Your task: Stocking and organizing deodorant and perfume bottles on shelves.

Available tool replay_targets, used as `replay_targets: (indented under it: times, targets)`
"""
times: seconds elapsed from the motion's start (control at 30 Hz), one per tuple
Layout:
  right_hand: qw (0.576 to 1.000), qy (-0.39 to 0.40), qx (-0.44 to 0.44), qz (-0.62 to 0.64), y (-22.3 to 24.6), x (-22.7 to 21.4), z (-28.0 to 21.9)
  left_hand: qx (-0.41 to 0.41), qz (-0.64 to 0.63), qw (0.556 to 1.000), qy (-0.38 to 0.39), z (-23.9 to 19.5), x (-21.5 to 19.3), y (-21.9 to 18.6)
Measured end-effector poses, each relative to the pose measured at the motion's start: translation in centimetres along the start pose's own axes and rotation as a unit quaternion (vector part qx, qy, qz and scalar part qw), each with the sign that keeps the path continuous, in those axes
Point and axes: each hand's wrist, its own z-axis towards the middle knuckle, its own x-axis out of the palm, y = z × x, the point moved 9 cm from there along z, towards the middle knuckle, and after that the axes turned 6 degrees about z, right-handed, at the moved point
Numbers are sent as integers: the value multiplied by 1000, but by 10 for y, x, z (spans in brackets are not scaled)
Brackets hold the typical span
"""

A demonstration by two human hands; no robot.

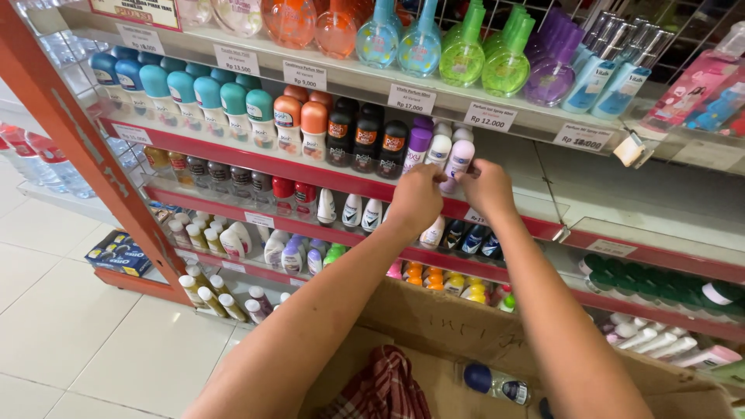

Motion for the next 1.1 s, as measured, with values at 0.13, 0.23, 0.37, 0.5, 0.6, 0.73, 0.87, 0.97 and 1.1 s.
replay_targets:
  times: [0.13,0.23,0.37,0.5,0.6,0.73,0.87,0.97,1.1]
  targets:
    - [1000,-6,-1,-25,5,-11,1,-45,20,999,3,1,0,26]
    - [992,42,118,37,-28,-6,-6,-59,38,997,36,-5,3,30]
    - [999,-14,-31,-34,-15,-33,-18,-38,64,996,54,-8,2,22]
    - [989,-69,-91,-91,6,-67,-45,-49,77,993,70,-10,0,17]
    - [982,-79,-111,-128,23,-89,-64,-37,81,994,68,-10,2,16]
    - [988,-43,-104,-105,61,-120,-101,15,90,993,75,-18,5,0]
    - [991,42,-104,-72,111,-144,-145,118,-76,985,96,-37,-10,-72]
    - [986,111,-48,-114,123,-152,-181,96,-154,946,269,-71,-5,-124]
    - [911,279,150,-265,75,-141,-226,104,-108,733,664,-172,37,-156]
